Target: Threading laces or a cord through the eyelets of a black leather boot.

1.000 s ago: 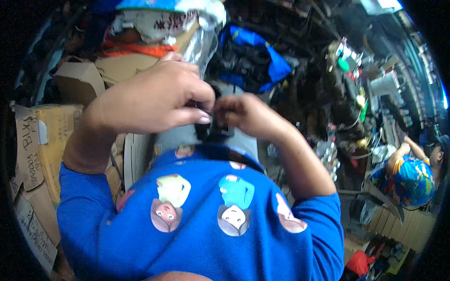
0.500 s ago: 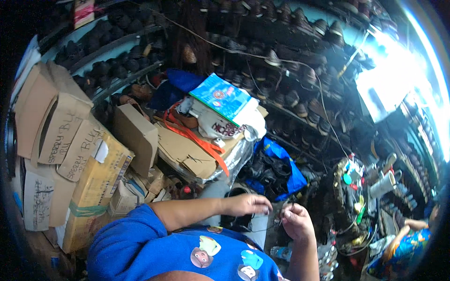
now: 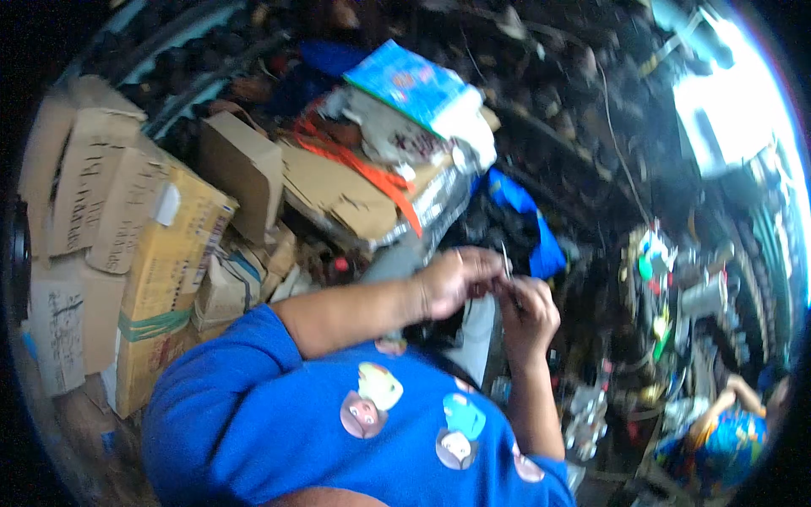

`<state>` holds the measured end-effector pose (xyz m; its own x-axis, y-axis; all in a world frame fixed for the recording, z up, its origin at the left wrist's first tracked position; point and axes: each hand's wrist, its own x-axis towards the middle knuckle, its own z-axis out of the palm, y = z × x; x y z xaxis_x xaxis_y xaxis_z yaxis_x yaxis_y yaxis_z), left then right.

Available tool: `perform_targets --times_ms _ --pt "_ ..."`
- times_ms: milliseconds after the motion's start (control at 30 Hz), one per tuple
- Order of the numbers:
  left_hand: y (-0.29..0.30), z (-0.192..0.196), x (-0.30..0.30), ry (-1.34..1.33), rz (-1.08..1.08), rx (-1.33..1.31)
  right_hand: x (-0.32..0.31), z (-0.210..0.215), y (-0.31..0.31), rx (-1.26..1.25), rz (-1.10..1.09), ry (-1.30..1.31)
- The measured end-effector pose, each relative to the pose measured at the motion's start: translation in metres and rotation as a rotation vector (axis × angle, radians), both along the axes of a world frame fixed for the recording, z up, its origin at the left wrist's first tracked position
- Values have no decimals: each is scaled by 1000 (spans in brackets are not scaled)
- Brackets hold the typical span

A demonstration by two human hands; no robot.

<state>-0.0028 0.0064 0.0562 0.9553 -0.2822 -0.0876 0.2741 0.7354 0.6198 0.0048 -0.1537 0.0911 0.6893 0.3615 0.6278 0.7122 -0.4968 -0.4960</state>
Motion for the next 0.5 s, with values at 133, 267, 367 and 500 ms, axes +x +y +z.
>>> perform_targets --times_ms 133,267,367,500 --pt "16 -5 1 -27 3 -95 -5 -19 12 171 117 192" --pt "62 -17 11 140 77 -435 -9 -41 4 1034 345 990" --pt "104 -12 -10 -9 2 -474 -4 -51 -24 1550 583 1333" --pt "129 -38 -45 -373 130 1187 4 -72 -90 1068 721 1438"
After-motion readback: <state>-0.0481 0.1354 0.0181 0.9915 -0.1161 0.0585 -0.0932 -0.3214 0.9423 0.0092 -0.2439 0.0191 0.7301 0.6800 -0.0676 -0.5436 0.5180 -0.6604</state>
